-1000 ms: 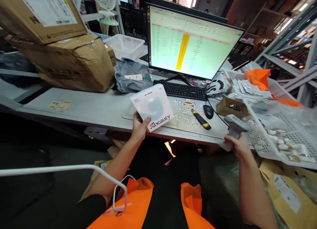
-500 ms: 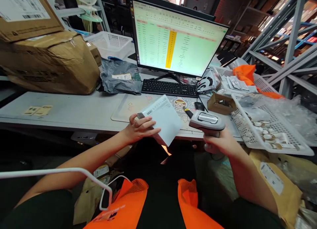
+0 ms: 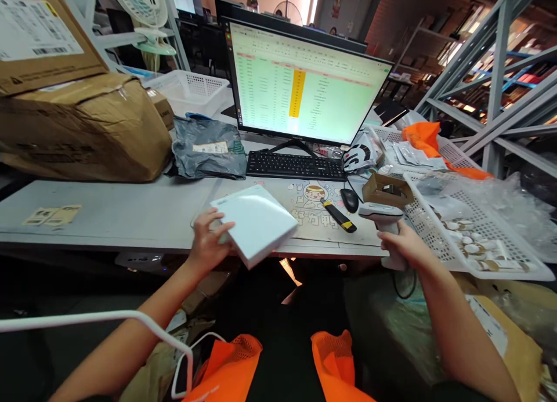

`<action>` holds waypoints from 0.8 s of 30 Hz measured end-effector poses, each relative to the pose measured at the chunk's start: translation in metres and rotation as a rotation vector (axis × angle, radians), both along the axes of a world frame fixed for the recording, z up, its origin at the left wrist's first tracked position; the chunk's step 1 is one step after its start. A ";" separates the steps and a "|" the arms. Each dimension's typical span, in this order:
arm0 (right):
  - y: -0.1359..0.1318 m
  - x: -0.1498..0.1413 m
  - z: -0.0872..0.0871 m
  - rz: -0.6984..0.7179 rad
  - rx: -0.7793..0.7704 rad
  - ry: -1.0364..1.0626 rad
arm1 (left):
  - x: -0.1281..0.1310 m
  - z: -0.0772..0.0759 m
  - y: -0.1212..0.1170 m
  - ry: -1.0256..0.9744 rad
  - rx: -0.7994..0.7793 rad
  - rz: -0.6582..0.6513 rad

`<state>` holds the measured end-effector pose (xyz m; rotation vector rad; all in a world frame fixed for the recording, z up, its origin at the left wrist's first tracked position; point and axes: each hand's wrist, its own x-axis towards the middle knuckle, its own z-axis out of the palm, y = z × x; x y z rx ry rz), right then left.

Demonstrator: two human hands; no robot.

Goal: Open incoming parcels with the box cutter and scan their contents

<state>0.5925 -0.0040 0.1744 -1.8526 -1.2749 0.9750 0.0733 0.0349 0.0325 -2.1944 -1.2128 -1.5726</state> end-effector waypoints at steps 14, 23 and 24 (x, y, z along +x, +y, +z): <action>0.071 0.092 -0.088 -0.231 0.099 -0.985 | -0.024 -0.020 0.014 -0.525 -0.294 0.369; 0.201 -0.119 -0.055 0.332 0.132 -0.916 | -0.026 -0.018 0.013 -0.512 -0.340 0.485; 0.215 -0.126 -0.056 0.309 0.120 -0.932 | -0.026 -0.018 0.014 -0.505 -0.347 0.489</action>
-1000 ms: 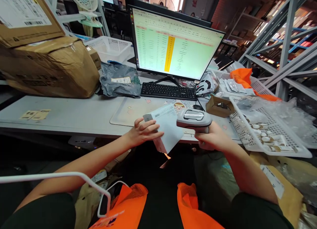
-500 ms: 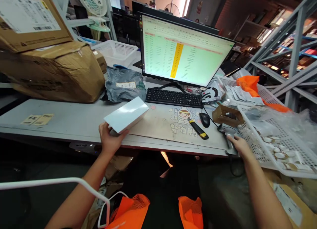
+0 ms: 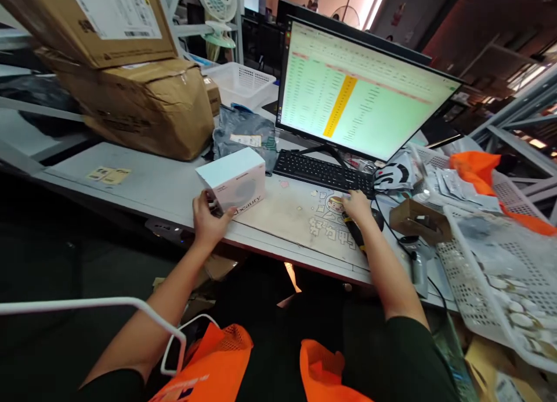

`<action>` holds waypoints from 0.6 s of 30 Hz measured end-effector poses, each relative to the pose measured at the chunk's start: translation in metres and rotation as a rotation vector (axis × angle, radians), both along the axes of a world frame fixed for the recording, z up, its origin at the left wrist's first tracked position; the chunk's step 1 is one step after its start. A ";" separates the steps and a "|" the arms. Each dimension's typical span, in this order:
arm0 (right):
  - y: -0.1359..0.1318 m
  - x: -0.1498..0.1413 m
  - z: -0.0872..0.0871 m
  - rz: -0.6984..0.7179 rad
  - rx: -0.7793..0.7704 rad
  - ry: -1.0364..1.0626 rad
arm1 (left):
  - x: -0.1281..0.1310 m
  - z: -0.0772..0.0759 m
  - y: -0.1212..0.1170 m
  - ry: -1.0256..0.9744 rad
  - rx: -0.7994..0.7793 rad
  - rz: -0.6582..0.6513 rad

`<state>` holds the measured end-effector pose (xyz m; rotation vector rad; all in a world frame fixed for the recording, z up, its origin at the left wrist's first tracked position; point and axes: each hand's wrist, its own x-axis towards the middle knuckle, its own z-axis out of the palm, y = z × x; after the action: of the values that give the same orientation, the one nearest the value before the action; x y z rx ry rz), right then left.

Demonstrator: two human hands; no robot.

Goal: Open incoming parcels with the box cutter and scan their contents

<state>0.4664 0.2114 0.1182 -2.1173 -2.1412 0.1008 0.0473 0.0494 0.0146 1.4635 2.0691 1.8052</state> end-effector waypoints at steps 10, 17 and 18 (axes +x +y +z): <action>0.031 -0.002 -0.033 -0.064 0.091 -0.028 | 0.005 0.006 -0.001 0.092 -0.059 0.059; 0.038 -0.004 -0.040 -0.013 0.083 -0.003 | 0.005 0.007 0.000 0.142 -0.079 0.086; 0.038 -0.004 -0.040 -0.001 0.077 0.006 | 0.005 0.006 0.001 0.143 -0.078 0.089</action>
<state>0.4626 0.2497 0.0780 -2.0729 -2.1054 0.0243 0.0524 0.0500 0.0205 1.5460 2.2785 1.6727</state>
